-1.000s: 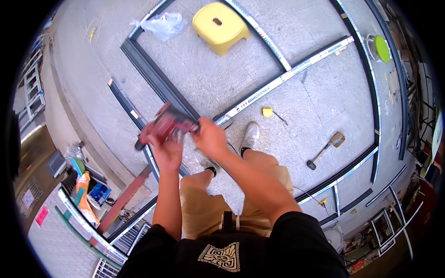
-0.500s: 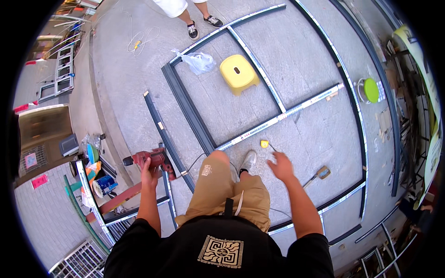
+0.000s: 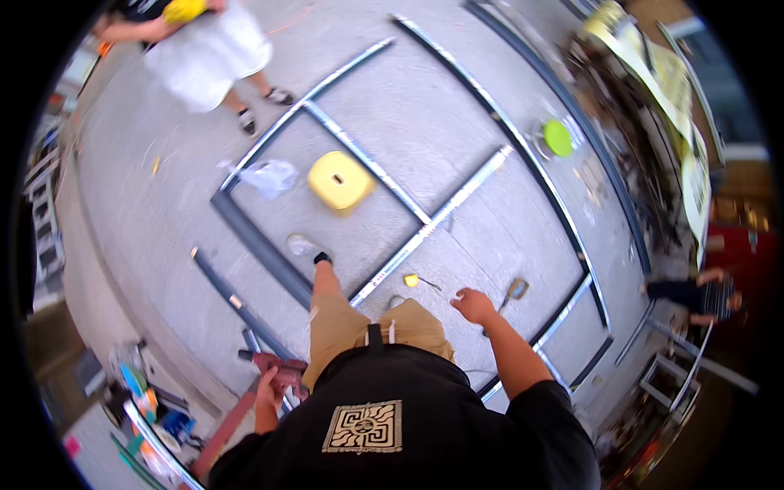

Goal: The person measures a metal frame using a tape measure, then handles a power drill while crouching near the frame on a concrete floor.

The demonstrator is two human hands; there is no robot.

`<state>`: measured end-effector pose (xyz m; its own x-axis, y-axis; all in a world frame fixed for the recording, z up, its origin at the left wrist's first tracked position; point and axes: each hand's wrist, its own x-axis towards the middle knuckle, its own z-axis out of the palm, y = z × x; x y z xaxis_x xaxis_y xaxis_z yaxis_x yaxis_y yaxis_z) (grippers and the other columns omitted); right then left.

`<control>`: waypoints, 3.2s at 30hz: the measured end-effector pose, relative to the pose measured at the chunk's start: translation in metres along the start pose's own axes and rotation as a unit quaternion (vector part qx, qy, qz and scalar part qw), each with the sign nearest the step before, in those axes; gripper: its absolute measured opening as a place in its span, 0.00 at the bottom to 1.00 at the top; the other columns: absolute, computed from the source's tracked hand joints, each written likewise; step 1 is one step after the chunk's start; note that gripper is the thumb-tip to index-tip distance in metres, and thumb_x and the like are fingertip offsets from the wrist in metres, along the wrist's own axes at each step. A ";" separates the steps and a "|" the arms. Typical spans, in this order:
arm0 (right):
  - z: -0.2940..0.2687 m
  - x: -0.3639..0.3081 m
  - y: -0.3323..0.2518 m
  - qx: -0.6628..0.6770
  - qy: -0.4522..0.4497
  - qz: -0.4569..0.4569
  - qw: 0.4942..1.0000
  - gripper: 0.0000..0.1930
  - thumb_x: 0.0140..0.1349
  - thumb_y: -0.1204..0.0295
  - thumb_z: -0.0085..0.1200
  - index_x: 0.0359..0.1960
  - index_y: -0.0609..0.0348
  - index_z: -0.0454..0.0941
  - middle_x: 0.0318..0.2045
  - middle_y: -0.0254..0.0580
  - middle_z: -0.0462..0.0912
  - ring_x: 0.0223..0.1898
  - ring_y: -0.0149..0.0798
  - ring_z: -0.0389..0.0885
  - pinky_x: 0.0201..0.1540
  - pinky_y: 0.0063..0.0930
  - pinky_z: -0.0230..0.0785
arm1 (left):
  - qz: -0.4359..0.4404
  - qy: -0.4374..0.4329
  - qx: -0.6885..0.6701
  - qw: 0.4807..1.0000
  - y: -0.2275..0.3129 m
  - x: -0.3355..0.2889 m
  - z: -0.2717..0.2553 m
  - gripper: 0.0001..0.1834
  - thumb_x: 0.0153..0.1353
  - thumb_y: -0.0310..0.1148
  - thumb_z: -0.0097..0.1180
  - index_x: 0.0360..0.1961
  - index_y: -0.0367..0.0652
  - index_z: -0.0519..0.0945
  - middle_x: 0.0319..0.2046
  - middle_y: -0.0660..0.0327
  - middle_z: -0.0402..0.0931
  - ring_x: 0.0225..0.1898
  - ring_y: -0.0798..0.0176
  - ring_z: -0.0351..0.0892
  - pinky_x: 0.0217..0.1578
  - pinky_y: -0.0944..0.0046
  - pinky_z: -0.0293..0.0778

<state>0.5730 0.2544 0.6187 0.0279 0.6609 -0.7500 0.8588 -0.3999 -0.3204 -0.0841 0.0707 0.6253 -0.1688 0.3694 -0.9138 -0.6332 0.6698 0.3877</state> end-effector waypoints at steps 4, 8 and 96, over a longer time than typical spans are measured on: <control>-0.006 0.001 -0.081 -0.002 -0.059 0.019 0.998 0.29 0.65 0.46 0.61 0.54 0.59 0.83 0.44 0.52 0.89 0.49 0.52 0.88 0.54 0.41 0.78 | -0.084 -0.019 0.102 0.991 0.048 0.055 0.006 0.34 0.51 0.39 0.76 0.61 0.52 0.78 0.46 0.68 0.85 0.46 0.65 0.83 0.52 0.57 0.73; -0.031 0.046 -0.159 -0.053 -0.130 -0.016 0.990 0.28 0.66 0.47 0.61 0.54 0.59 0.84 0.46 0.53 0.89 0.52 0.53 0.87 0.57 0.41 0.77 | -0.076 -0.086 0.152 0.982 0.144 0.050 0.029 0.36 0.50 0.40 0.75 0.62 0.51 0.77 0.48 0.67 0.83 0.47 0.64 0.80 0.49 0.60 0.72; 0.048 0.576 -0.807 -0.468 -0.364 -0.434 0.679 0.07 0.69 0.68 0.57 0.41 0.57 0.82 0.37 0.50 0.87 0.37 0.57 0.86 0.41 0.46 0.77 | 0.071 0.243 -0.096 0.963 0.318 0.268 0.136 0.34 0.53 0.46 0.79 0.55 0.38 0.80 0.41 0.60 0.84 0.41 0.68 0.82 0.46 0.63 0.79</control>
<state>-0.1287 0.9275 0.4177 -0.6641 -0.2350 -0.7098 0.3486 0.7425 -0.5720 -0.2286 0.4705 0.5200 -0.5689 0.0721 -0.8192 -0.6971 0.4862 0.5269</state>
